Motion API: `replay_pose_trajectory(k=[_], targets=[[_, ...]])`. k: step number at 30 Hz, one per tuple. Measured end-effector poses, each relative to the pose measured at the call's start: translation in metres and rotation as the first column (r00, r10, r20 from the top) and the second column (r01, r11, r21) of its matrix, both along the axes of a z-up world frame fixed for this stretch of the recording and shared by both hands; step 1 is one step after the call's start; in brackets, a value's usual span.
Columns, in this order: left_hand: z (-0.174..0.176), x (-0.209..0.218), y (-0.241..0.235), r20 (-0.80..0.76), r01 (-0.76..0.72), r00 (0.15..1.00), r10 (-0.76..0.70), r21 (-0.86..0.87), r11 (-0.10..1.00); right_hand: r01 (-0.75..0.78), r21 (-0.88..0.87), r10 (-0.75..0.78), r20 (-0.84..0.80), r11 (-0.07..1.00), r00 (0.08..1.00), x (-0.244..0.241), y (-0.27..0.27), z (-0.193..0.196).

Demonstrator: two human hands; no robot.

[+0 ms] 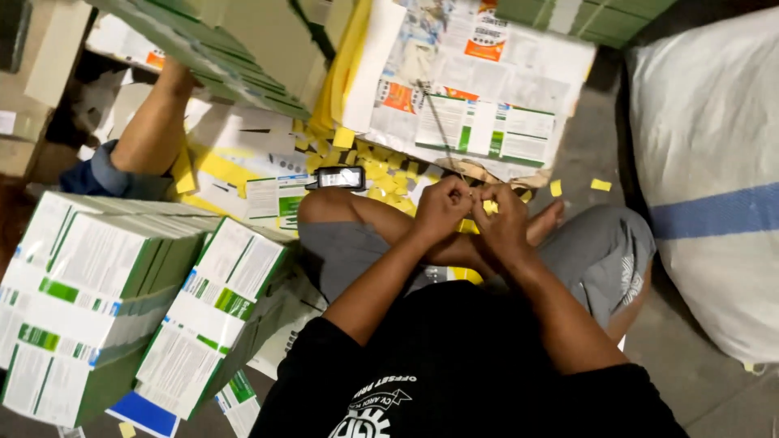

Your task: The person bundles stacks of unfolded product boxes together using yellow adhesive strips.

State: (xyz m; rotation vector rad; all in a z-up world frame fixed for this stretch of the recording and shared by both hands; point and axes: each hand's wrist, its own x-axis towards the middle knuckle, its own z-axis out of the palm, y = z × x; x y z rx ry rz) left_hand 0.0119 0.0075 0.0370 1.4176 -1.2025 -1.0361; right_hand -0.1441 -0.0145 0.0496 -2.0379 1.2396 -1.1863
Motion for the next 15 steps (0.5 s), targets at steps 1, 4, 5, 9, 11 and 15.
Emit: replay_pose_trajectory(k=[1,4,5,9,11,15], targets=[[-0.001,-0.002,-0.001,-0.004,0.021,1.000,-0.021,0.006,1.000,0.021,0.006,-0.021,-0.004,1.000,1.000,-0.002,0.000,0.001],[-0.005,-0.002,-0.002,-0.056,0.040,0.998,-0.039,0.016,0.999,0.024,0.006,-0.024,0.003,1.000,1.000,0.000,-0.001,0.004],[-0.007,-0.002,-0.002,-0.088,0.046,0.995,-0.044,0.024,0.999,0.026,0.051,-0.028,0.044,0.998,0.999,0.000,0.000,0.007],[-0.014,0.000,-0.001,-0.130,0.043,0.991,-0.040,0.015,0.999,-0.062,0.273,-0.031,0.324,0.960,0.946,0.000,-0.005,-0.001],[-0.010,0.004,-0.004,-0.105,0.044,0.993,-0.051,-0.060,0.997,-0.123,0.359,-0.044,0.423,0.925,0.905,-0.002,-0.011,-0.020],[-0.003,0.003,-0.003,-0.112,0.034,0.992,-0.052,-0.157,0.987,-0.242,0.523,-0.050,0.482,0.818,0.874,-0.012,-0.011,-0.027]])
